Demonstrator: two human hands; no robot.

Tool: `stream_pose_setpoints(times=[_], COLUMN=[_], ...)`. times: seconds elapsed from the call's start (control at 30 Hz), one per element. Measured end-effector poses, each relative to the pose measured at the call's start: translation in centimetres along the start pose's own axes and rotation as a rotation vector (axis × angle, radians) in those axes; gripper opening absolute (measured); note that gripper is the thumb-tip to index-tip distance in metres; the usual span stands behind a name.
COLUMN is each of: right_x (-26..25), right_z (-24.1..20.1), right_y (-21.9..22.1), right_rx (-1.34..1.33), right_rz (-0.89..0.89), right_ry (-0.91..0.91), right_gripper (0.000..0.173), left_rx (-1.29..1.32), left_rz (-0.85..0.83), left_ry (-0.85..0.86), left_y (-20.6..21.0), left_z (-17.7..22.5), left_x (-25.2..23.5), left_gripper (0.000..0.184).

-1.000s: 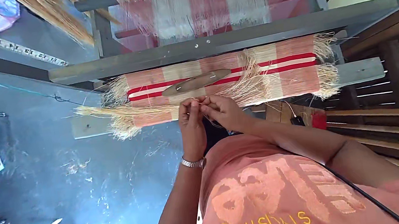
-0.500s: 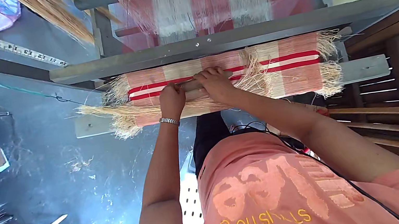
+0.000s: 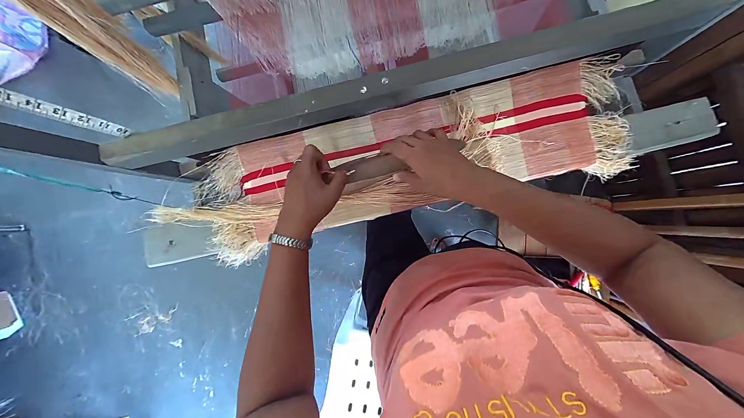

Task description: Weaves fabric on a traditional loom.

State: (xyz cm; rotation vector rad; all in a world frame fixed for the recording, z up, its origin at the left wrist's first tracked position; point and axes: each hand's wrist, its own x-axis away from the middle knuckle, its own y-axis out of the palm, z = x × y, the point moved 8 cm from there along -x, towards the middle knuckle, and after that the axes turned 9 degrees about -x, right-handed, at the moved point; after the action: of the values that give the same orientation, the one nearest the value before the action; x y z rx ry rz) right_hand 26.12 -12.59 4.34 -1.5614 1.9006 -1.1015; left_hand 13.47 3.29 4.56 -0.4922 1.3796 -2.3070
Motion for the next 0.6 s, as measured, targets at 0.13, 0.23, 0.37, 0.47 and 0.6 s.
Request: stream_pose_setpoints(times=[0.13, 0.23, 0.37, 0.47, 0.6], right_x=[2.3, 3.9, 5.4, 5.9, 6.0], right_z=[0.3, 0.4, 0.1, -0.4, -0.3], right_y=[-1.9, -2.9, -3.8, -4.0, -2.5], right_rx=[-0.184, -0.287, -0.299, -0.228, -0.217], right_rz=[-0.001, 0.071, 0.224, 0.344, 0.363], right_ry=[-0.014, -0.066, -0.114, -0.114, -0.138], right_gripper=[0.048, 0.049, 0.047, 0.047, 0.05], left_rx=[0.218, 0.406, 0.732, 0.801, 0.907], left_rz=[0.163, 0.26, 0.419, 0.452, 0.355], left_ry=[0.125, 0.144, 0.098, -0.034, -0.157], left_y=[-1.3, -1.6, -0.7, 1.7, 3.2], left_z=[1.4, 2.3, 3.3, 4.4, 4.0], left_x=[0.7, 1.2, 3.0, 5.2, 5.9], left_gripper=[0.024, 0.027, 0.027, 0.034, 0.032])
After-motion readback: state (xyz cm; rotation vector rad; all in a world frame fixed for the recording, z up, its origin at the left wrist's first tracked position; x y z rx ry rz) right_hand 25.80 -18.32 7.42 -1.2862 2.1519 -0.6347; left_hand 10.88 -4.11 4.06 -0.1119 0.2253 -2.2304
